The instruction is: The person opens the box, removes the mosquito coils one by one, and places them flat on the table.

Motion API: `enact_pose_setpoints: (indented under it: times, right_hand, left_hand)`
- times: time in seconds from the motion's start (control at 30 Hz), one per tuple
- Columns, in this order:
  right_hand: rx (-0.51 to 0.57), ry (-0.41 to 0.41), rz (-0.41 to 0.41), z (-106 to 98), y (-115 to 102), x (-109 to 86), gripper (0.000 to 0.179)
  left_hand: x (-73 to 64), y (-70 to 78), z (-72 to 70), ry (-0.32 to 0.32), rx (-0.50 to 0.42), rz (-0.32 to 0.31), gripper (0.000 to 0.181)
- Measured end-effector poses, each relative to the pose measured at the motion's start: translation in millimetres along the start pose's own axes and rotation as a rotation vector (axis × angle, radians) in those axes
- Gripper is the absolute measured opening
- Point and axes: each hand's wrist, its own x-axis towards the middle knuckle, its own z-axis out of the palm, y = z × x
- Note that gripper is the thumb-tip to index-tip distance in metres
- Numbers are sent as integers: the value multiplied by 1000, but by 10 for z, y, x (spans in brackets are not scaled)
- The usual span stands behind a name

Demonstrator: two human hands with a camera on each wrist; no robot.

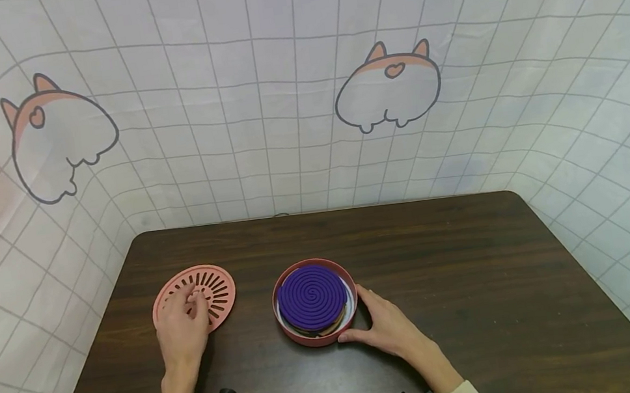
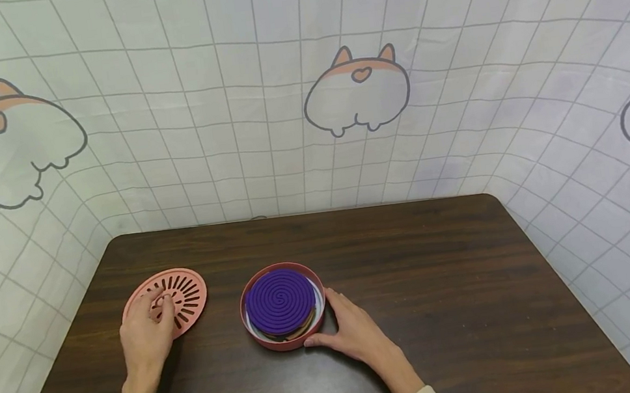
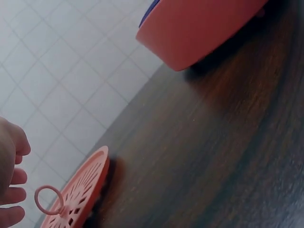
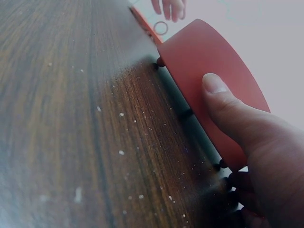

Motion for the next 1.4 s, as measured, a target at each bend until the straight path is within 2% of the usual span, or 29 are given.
enact_pose_setpoints:
  times: [0.37, 0.67, 0.83, 1.17, 1.4]
  right_hand:
    - [1, -11, -6, 0, -14, 3, 112]
    - [1, 2, -8, 4, -9, 1, 112]
    - [-1, 4, -7, -8, -20, 2, 112]
    - [-1, 3, -7, -7, -12, 8, 112]
    - [-1, -3, 1, -8, -12, 0, 113]
  left_hand:
    - [11, 98, -4, 84, -51, 82, 29]
    - [-44, 276, 32, 44, -118, 90, 31]
    - [-132, 334, 139, -8, -177, 64, 31]
    - [-395, 491, 344, -221, -311, -32, 37]
    - [-524, 545, 431, -350, -323, -83, 43]
